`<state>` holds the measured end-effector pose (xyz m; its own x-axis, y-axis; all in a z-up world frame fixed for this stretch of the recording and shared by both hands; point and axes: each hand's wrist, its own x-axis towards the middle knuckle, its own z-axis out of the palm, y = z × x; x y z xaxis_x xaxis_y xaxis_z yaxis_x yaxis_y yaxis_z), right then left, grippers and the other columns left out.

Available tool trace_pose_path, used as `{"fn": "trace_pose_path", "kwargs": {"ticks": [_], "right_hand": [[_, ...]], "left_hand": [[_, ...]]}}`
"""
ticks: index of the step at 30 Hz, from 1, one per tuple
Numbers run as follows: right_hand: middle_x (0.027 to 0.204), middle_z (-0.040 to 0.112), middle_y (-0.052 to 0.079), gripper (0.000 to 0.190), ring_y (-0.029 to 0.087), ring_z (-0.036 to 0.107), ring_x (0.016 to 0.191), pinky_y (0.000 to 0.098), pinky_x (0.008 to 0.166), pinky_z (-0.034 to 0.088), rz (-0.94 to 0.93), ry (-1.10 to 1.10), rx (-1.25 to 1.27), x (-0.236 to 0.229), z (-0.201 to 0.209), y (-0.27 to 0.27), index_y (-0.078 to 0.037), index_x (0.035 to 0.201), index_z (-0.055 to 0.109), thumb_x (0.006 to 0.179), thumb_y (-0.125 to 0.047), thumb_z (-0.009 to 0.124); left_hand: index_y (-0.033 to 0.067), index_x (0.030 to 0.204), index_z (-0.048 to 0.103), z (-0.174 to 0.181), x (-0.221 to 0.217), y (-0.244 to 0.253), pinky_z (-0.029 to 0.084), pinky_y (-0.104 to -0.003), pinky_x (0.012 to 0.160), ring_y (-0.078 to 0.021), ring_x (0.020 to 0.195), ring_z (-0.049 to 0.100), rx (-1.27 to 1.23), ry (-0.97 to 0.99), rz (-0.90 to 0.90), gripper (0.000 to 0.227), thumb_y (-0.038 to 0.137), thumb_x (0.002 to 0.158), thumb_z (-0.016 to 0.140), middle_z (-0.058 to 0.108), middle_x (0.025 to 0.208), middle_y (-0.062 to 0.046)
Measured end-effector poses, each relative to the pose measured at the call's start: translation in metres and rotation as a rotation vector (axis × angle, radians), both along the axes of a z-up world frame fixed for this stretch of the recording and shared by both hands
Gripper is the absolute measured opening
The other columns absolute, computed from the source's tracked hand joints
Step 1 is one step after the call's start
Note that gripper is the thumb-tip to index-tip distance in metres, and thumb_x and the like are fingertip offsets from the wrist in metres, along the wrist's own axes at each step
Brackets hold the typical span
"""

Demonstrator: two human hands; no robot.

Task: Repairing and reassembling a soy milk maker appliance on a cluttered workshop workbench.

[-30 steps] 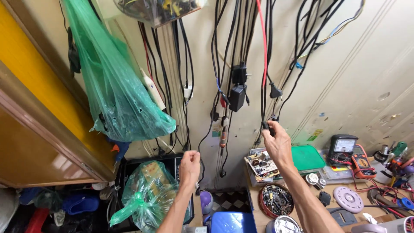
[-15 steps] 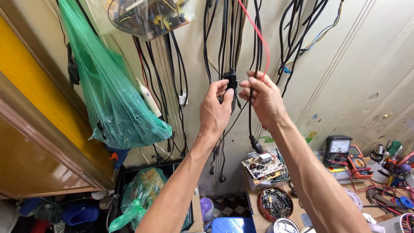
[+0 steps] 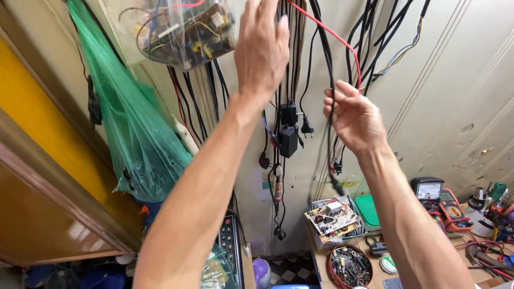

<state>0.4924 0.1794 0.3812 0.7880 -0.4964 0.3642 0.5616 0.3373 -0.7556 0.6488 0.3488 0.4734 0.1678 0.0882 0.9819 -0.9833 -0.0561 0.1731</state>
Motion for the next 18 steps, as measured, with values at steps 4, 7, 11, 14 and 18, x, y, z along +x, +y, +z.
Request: {"fn": "trace_pose_path", "kwargs": {"ticks": [4, 7, 11, 14, 18], "right_hand": [[0.114, 0.072, 0.020, 0.042, 0.026, 0.071, 0.095, 0.0369, 0.089, 0.059, -0.026, -0.039, 0.087, -0.006, 0.003, -0.033, 0.001, 0.135, 0.058, 0.102, -0.024, 0.049], [0.104, 0.074, 0.018, 0.051, 0.027, 0.071, 0.088, 0.0370, 0.081, 0.059, -0.012, -0.076, 0.096, -0.008, 0.011, -0.049, 0.001, 0.127, 0.063, 0.110, -0.042, 0.042], [0.096, 0.074, 0.016, 0.057, 0.024, 0.071, 0.083, 0.0331, 0.072, 0.056, 0.087, -0.104, 0.049, -0.004, 0.038, -0.051, 0.004, 0.119, 0.066, 0.113, -0.047, 0.041], [0.099, 0.070, 0.013, 0.034, 0.017, 0.066, 0.086, 0.0293, 0.073, 0.051, -0.030, 0.030, -0.400, 0.005, 0.081, -0.025, 0.000, 0.128, 0.066, 0.119, -0.031, 0.054], [0.091, 0.072, 0.005, 0.024, 0.008, 0.056, 0.064, 0.0225, 0.056, 0.045, -0.286, 0.111, -0.691, 0.037, 0.135, 0.023, -0.006, 0.121, 0.070, 0.101, -0.018, 0.063]], "left_hand": [[0.0065, 0.128, 0.060, 0.025, 0.034, -0.020, 0.057, -0.039, 0.083, -0.0292, 0.103, 0.067, 0.302, 0.146, 0.005, 0.031, 0.024, 0.102, 0.059, 0.064, 0.124, -0.013], [0.0044, 0.116, 0.067, 0.025, 0.053, -0.038, 0.057, -0.041, 0.096, -0.0304, 0.111, 0.066, 0.260, 0.003, 0.142, 0.026, 0.026, 0.102, 0.068, 0.071, 0.112, -0.014], [0.0042, 0.119, 0.065, 0.022, 0.064, -0.049, 0.056, -0.038, 0.102, -0.0292, 0.115, 0.065, 0.201, -0.047, 0.189, 0.042, 0.030, 0.090, 0.082, 0.070, 0.113, -0.013], [0.0044, 0.128, 0.061, 0.021, 0.058, -0.039, 0.057, -0.037, 0.100, -0.0313, 0.120, 0.063, 0.217, -0.044, 0.189, 0.054, 0.020, 0.082, 0.085, 0.065, 0.125, -0.014], [0.0048, 0.135, 0.055, 0.016, 0.069, -0.051, 0.057, -0.037, 0.097, -0.0345, 0.124, 0.060, 0.078, -0.172, 0.252, 0.069, 0.020, 0.074, 0.084, 0.058, 0.132, -0.017]]}}
